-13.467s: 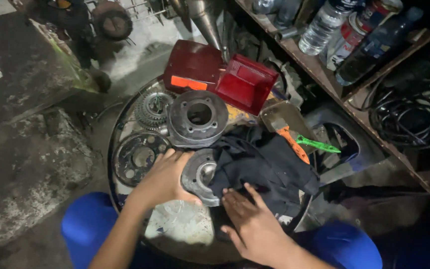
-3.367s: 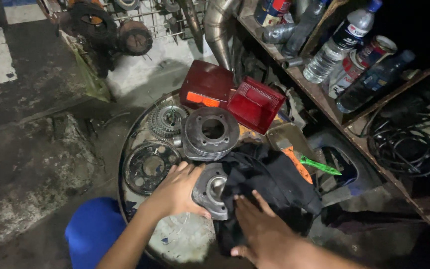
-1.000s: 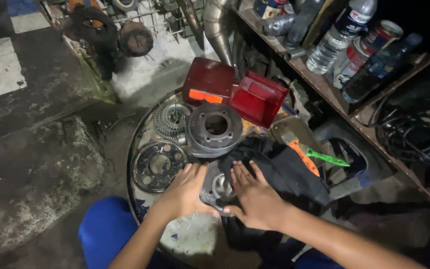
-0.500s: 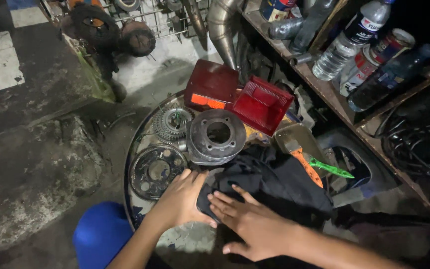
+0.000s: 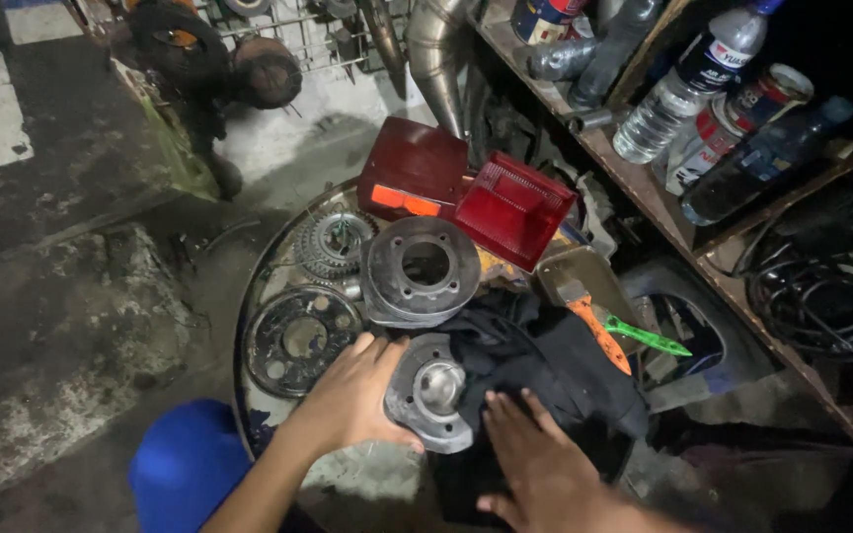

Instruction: Cleaning a motorcycle engine cylinder with a cloth

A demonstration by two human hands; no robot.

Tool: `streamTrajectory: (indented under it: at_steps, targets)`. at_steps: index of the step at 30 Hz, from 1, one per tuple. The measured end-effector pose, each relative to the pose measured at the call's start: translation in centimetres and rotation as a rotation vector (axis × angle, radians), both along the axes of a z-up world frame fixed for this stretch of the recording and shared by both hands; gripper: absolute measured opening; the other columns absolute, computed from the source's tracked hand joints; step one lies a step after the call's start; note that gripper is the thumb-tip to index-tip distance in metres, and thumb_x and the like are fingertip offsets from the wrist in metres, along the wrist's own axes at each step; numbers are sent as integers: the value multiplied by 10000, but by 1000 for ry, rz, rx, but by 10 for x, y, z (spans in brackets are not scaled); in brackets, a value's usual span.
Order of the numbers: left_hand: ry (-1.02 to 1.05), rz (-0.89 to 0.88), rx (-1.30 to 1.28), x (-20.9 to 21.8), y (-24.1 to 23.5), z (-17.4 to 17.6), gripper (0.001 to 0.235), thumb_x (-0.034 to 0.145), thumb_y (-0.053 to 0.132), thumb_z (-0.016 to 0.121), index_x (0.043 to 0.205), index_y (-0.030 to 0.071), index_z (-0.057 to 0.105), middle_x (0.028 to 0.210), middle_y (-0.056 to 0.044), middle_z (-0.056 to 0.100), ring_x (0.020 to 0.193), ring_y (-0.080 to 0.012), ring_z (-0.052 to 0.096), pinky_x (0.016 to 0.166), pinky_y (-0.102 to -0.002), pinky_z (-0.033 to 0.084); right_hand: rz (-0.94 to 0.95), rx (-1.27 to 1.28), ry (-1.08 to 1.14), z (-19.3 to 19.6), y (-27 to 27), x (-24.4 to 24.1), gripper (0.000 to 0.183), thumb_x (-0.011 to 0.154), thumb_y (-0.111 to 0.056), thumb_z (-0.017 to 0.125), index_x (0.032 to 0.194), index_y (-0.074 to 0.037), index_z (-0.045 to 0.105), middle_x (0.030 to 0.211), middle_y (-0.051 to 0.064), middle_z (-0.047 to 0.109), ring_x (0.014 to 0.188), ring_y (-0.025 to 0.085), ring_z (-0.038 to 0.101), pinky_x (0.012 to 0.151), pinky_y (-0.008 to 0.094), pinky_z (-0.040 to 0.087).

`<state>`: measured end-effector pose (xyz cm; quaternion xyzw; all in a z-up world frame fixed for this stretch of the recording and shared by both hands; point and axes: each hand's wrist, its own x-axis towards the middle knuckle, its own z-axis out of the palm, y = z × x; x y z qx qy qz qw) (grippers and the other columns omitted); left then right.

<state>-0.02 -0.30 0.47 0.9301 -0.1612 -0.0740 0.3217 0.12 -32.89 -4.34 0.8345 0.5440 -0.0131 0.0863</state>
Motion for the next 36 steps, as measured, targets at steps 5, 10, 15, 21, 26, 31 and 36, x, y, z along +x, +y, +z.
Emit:
streamTrajectory:
  at_steps: [5, 10, 15, 21, 26, 31, 36]
  targets:
    - [-44, -5, 1, 0, -4, -4, 1215, 512, 610, 997, 1418, 25, 439, 1260, -200, 564, 1142, -363, 476, 946, -450, 442, -25, 60, -5, 23, 9, 8, 973, 1015, -734, 396, 1491, 113, 358, 1580, 331, 331, 1521, 407, 248, 1243, 622, 58]
    - [-15, -14, 5, -3, -7, -3, 1258, 521, 580, 1015, 1449, -8, 402, 1264, -216, 544, 1142, -364, 468, 936, -446, 449, -103, 35, 49, 23, 26, 15, 937, 1020, -696, 416, 1472, 124, 386, 1559, 332, 367, 1508, 407, 275, 1244, 610, 69]
    - [-30, 2, 18, -2, -8, -4, 1267, 486, 591, 1018, 1433, 4, 415, 1271, -217, 542, 1162, -371, 466, 951, -452, 445, -167, -3, -8, 27, 57, 26, 1030, 1016, -742, 342, 1456, 190, 340, 1516, 396, 374, 1473, 459, 307, 1249, 647, 41]
    - [-58, 1, -4, -4, -7, -6, 1281, 497, 598, 1004, 1451, -12, 406, 1260, -226, 526, 1151, -389, 454, 979, -460, 415, -118, 33, -9, 40, 91, 39, 1039, 998, -764, 353, 1474, 160, 355, 1506, 396, 394, 1443, 464, 351, 1237, 640, 83]
    - [-32, -25, -18, -5, -2, -8, 1097, 598, 463, 964, 1418, -9, 410, 1192, -220, 543, 1123, -386, 469, 972, -467, 419, 9, 166, 139, 57, 101, 31, 1040, 958, -726, 470, 1497, 153, 331, 1566, 370, 330, 1516, 443, 255, 1245, 609, 42]
    - [-55, -10, -15, -2, 0, -18, 1239, 536, 495, 1026, 1453, -45, 392, 1340, -258, 521, 1189, -415, 458, 986, -477, 427, 134, 166, 288, 85, 99, 20, 967, 993, -656, 498, 1515, 141, 335, 1602, 351, 303, 1541, 430, 218, 1233, 612, 32]
    - [-122, -17, -67, -2, 0, -14, 1196, 490, 538, 1018, 1402, 15, 447, 1273, -202, 559, 1134, -380, 499, 949, -448, 443, 154, 184, 349, 89, 96, 13, 921, 1007, -628, 495, 1490, 148, 382, 1584, 363, 335, 1526, 441, 259, 1219, 639, 41]
